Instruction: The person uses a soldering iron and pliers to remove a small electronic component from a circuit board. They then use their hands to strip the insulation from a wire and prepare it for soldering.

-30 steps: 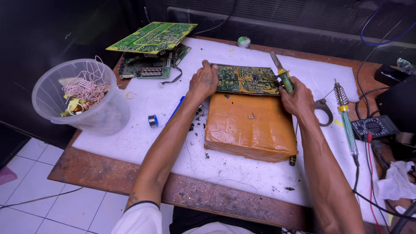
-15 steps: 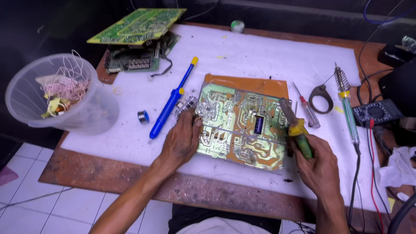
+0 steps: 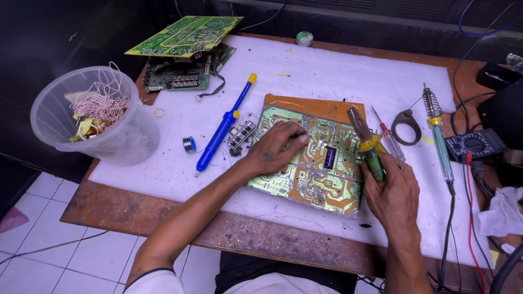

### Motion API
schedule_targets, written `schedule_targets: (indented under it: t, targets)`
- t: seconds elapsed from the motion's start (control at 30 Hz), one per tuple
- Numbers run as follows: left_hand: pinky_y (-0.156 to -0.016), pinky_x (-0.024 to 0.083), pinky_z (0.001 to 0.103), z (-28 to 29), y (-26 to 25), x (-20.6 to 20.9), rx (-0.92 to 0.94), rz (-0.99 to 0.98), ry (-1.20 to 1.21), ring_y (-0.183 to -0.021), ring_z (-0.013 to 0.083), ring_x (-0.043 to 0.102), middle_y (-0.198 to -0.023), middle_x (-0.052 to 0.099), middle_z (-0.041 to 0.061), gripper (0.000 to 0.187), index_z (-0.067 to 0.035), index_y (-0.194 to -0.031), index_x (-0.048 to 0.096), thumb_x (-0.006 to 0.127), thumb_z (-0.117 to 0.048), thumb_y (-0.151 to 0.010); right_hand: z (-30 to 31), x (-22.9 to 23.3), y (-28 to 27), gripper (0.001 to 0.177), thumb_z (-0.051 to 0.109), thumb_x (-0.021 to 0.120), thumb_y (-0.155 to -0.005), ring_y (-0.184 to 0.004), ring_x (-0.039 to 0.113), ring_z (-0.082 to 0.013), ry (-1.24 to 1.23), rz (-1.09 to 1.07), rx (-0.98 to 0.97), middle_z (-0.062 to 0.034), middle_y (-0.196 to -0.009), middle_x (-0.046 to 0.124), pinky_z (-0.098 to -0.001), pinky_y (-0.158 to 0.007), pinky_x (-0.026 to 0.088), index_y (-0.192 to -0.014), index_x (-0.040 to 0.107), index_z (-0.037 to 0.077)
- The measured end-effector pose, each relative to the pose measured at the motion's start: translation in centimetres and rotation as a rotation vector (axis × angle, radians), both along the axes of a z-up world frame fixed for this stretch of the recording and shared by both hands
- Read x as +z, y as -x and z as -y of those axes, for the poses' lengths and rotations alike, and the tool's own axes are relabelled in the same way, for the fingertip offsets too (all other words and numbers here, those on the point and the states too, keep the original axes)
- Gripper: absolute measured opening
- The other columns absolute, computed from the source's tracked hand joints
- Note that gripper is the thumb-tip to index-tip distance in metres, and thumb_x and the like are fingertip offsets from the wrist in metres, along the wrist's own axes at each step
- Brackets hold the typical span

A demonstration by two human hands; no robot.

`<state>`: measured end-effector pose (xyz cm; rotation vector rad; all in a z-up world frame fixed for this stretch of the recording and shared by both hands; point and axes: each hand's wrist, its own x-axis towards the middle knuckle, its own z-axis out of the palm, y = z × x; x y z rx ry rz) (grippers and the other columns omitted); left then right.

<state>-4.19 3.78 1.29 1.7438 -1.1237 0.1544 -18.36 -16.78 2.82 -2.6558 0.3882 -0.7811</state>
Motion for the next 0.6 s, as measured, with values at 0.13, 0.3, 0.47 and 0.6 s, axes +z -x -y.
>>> schedule_targets:
  t: [0.13,0.3,0.47,0.6]
  targets:
    - [-0.07,0.043,0.041,0.3,0.5,-0.7,0.143,-0.08,0.025,-0.076,0.0333,0.056,-0.072,0.054,0.011,0.021,-0.009,-0.086,0.053,0.046,-0.028,-0.092,0.1,0.0,-0.4,0.026,0.033,0.061,-0.087,-0.098,0.055,-0.0397,-0.053,-0.06,-0.086,-0.0166,-0.086,0.059,-0.0541,-0.081,0.045,-0.104,0.058,0.014]
    - [-0.067,0.045,0.04,0.9,0.7,-0.2,0.182,-0.243,0.183,-0.073,0.0287,0.057,-0.073,0.056,0.014,0.023,-0.006,-0.086,0.056,0.048,-0.027,-0.092,-0.5,1.3,-2.2,0.024,0.027,0.06,-0.086,-0.1,0.051,-0.0438,-0.123,-0.044,0.022,-0.0226,-0.086,0.056,-0.054,-0.083,0.042,-0.102,0.058,0.009]
    - [-0.067,0.046,0.023,0.8,-1.1,-0.2,0.104,-0.445,0.439,-0.077,0.0099,0.053,-0.083,0.058,0.005,0.021,-0.007,-0.098,0.06,0.055,-0.026,-0.089,1.6,0.5,-5.7,0.023,0.028,0.062,-0.085,-0.102,0.051,-0.0401,-0.085,0.015,0.083,-0.0167,-0.094,0.055,-0.0522,-0.083,0.042,-0.103,0.057,0.015]
    - [-0.064,0.05,0.022,1.5,-3.0,0.4,-0.111,-0.703,0.524,-0.079,0.0145,0.052,-0.091,0.056,0.011,0.038,-0.001,-0.112,0.053,0.053,-0.032,-0.09,-0.8,3.4,-6.4,0.02,0.023,0.065,-0.087,-0.103,0.052,-0.0366,-0.097,0.186,0.176,-0.0145,-0.095,0.055,-0.0485,-0.083,0.043,-0.103,0.057,0.014]
